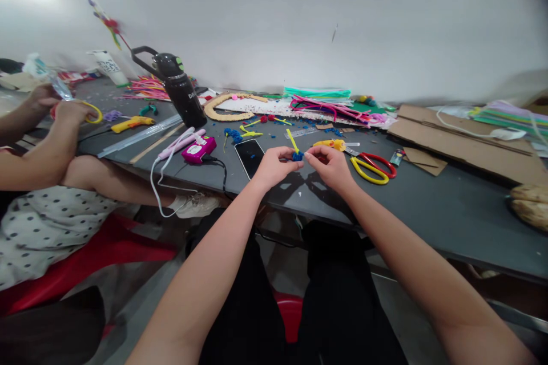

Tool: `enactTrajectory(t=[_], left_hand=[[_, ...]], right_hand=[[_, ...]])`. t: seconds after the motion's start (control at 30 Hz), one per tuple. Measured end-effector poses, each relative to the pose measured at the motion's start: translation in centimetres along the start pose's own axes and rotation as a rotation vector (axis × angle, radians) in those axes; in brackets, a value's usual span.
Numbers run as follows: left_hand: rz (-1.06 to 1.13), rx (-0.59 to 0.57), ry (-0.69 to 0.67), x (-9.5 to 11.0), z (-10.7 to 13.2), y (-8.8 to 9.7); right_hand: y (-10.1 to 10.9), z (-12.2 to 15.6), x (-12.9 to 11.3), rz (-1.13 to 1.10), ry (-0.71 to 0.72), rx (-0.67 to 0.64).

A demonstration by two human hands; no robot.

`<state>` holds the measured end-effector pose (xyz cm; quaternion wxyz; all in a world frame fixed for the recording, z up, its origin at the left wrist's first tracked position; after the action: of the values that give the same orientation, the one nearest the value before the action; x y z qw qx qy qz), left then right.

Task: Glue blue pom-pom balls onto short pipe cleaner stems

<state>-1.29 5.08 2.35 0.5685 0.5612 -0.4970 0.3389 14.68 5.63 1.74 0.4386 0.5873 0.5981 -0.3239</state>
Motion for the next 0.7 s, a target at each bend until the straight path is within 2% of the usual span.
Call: enactTrajectory(t=[0.37,0.53,0.7], left_hand=[[0.002,-0.038,-0.014,-0.4,0.0,-0.4],[0.068,-0.101,-0.005,-0.4,0.2,-0.5],[0.106,-0.159,0.051,-0.5,0.4,-0.3]], right_hand=[[-0.2,0.5,-1.1,0.165,0.133,0.002],[-0.3,0.6,-1.9,0.338,0.278,-0.034],[-0.6,0.9,-2.6,0.478,0.442,-0.125]])
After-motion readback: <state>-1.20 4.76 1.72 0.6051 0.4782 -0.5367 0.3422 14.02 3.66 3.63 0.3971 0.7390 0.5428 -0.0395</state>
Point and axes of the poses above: each hand's wrist, its own z-axis away from the middle knuckle, its own y-axis out of the back of the hand, x = y × z, the point moved 5 cm from there along -z, towards the middle knuckle, and after that the axes turned 9 degrees about -z, right-handed, at the moved point
